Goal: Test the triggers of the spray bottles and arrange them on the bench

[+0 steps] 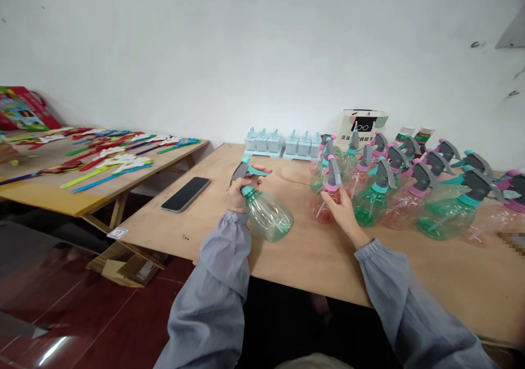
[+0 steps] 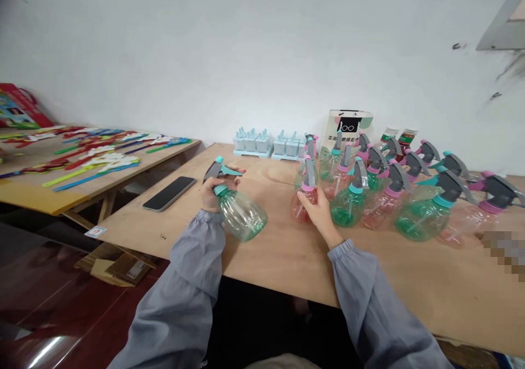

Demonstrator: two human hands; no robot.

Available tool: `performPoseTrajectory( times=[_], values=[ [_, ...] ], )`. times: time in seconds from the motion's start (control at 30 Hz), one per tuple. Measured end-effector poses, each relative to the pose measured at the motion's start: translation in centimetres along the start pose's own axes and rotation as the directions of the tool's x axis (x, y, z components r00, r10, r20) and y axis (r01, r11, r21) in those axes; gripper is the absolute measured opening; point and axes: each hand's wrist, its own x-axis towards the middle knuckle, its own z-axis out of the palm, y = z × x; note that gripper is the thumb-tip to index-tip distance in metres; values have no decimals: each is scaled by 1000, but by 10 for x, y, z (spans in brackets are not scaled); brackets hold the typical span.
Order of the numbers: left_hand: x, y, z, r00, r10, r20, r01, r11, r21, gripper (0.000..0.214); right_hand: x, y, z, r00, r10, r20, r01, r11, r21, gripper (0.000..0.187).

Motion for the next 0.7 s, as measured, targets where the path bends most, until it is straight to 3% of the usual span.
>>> performPoseTrajectory(
  times=[0.13,0.23,0.37,0.57,0.7],
  values=[
    [1,-2,-5,995,9,101,-10,1000,2,9,0,-1,-1,1000,-5,-4,5,999,-42,52],
    [1,-4,-8,987,-46,151,43,999,26,13,0,-2,-2,1000,-8,-9,7,999,-46,53],
    [0,-3,-7,993,-77,95,73,996,41,26,-1,-4,-1,1000,-9,0,9,999,-32,52],
    [-1,1,-4,1000,16,26,-16,1000,3,10,-1,-2,-1,1000,-25,-13,25,999,-44,53],
    [-2,3,-3,999,-52,2,52,993,104,24,-1,-2,-1,1000,-24,-7,23,999,-41,52]
  ],
)
